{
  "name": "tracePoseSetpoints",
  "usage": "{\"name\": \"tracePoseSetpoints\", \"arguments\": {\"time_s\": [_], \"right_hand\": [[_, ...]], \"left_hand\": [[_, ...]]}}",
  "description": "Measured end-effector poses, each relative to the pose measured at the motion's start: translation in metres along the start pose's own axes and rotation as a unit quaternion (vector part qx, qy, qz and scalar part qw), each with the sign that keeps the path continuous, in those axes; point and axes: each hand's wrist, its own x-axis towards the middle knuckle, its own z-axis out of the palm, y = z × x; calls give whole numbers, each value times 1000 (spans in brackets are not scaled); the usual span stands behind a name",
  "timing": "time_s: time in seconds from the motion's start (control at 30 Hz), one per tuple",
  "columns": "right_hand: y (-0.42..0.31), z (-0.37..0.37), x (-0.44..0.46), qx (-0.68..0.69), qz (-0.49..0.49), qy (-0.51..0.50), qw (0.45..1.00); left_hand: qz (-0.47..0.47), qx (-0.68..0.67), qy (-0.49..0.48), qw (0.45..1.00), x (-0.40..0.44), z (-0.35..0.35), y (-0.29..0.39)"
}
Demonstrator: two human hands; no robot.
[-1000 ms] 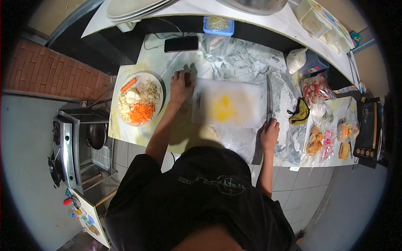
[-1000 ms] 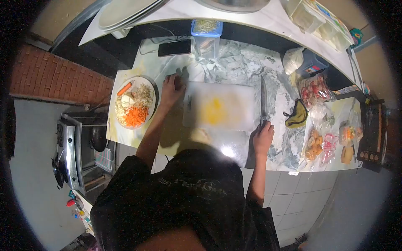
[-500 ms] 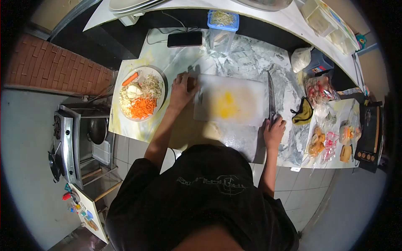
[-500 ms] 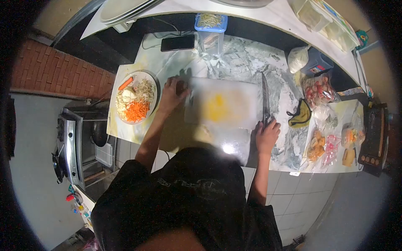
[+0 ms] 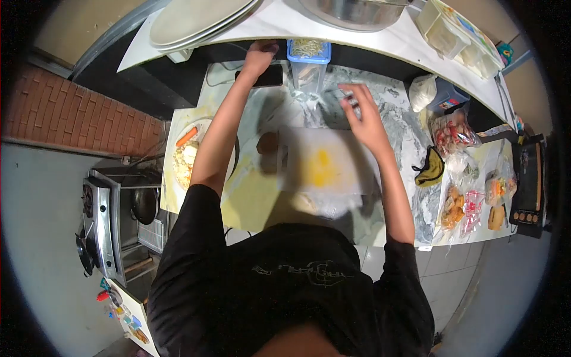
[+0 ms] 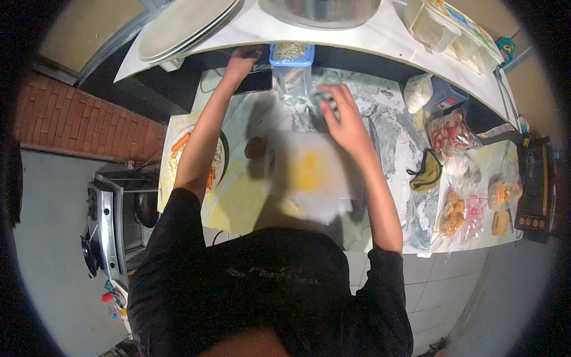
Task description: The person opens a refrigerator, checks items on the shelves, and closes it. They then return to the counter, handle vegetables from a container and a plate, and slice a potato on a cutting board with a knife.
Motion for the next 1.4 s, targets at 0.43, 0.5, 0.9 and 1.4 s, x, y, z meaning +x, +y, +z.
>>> {"name": "tracePoseSetpoints", "arguments": {"time_s": [0.43,0.5,0.9,1.4], "right_hand": [[54,28,107,-158,-65,67,983],[51,29,107,-164,-52,69,983],[58,38,115,-144,-28,79,986],[52,35,120,-177,21,60,982]], "left_hand": [[59,-67,-1,996,-1,14,20],[141,56,13,988,-2,5,26],[240,94,-30,966,-14,4,42],[-78,-87,-120,986,-19,9,38]]}}
